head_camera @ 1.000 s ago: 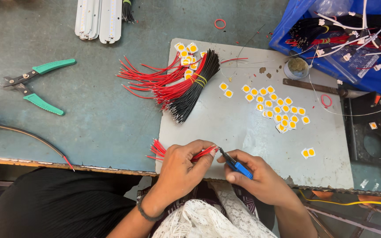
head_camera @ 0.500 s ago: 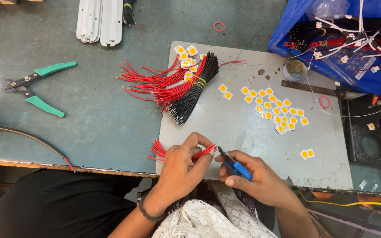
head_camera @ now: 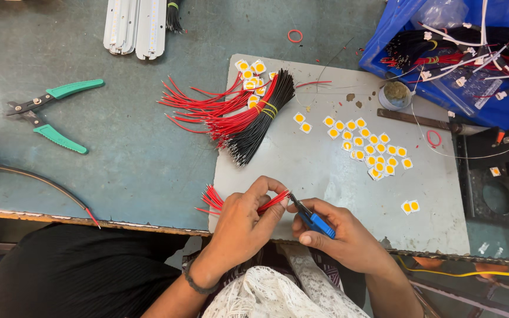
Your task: The person strips insulation from the ends of red wires with pliers, dips the stripped ends into a small container of flux paste, and solders the wire ends with a soldering iron at a factory workbench, working through a bundle of wires one at a time.
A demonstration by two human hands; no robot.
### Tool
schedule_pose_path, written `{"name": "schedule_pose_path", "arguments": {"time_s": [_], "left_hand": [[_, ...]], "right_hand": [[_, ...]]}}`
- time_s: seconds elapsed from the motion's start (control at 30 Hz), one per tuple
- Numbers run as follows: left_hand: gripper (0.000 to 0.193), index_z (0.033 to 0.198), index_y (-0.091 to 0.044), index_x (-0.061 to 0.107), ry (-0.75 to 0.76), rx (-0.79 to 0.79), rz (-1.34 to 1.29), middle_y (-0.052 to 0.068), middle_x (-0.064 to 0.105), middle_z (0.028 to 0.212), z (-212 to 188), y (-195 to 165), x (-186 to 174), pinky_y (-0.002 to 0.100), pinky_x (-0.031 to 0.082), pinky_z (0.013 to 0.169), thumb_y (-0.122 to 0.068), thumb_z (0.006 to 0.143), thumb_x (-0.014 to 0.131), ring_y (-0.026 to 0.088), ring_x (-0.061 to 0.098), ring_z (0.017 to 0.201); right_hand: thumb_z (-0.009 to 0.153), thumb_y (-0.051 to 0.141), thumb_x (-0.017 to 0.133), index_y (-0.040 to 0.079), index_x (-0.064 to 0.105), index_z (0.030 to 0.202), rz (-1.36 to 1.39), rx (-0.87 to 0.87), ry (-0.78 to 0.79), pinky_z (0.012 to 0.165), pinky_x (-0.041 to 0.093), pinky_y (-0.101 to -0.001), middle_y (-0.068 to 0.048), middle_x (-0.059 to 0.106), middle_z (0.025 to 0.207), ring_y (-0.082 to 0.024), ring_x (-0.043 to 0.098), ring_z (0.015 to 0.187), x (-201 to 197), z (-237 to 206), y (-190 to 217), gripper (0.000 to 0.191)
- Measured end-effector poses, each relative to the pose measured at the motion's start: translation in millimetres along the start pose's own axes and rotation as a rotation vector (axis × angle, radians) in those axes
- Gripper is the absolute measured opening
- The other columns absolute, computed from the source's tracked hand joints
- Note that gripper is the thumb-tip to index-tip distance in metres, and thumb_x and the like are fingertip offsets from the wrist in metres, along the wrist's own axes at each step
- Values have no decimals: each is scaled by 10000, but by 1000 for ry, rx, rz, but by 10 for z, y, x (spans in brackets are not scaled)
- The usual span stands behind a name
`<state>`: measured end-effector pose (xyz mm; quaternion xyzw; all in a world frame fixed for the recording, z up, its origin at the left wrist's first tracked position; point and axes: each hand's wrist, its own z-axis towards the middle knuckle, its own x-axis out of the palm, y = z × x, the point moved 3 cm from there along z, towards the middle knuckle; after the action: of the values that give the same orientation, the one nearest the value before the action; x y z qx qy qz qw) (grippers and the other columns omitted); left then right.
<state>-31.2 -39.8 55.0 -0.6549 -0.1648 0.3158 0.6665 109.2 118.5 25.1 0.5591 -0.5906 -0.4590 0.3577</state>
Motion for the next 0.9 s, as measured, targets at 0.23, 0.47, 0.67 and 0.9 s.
{"name": "schedule_pose_path", "arguments": {"time_s": [0.23, 0.47, 0.67, 0.9], "left_hand": [[159, 1061, -66, 658, 8, -4, 31, 70, 571, 513, -1, 8, 1, 341, 291, 413, -165, 937, 664, 141, 398, 350], [169, 1078, -73, 678, 23, 6, 63, 87, 516, 493, 1, -7, -15, 353, 261, 420, -150, 929, 655, 145, 395, 367], [173, 1065, -64, 682, 34, -52, 25, 78, 585, 529, 2, -9, -23, 343, 272, 406, -162, 925, 660, 126, 405, 368], [183, 1062, -43, 678, 30, -44, 23, 80, 582, 525, 9, 15, -9, 331, 275, 411, -169, 930, 663, 110, 396, 383]], "right_hand": [[868, 245, 757, 42, 617, 1361, -64, -25, -12, 757, 542, -260, -18, 696, 969, -92, 624, 853, -9, -8, 24, 552], [872, 278, 748, 50, 629, 1342, -139, -31, -30, 752, 556, -263, -13, 701, 951, -85, 637, 840, -19, 2, 58, 536], [850, 246, 771, 56, 623, 1336, -195, -39, -27, 757, 551, -259, -7, 700, 975, -80, 639, 857, -20, 10, 58, 543], [815, 187, 796, 62, 631, 1329, -221, -39, -26, 736, 550, -263, -2, 673, 957, -82, 624, 823, -27, 18, 61, 555]]}}
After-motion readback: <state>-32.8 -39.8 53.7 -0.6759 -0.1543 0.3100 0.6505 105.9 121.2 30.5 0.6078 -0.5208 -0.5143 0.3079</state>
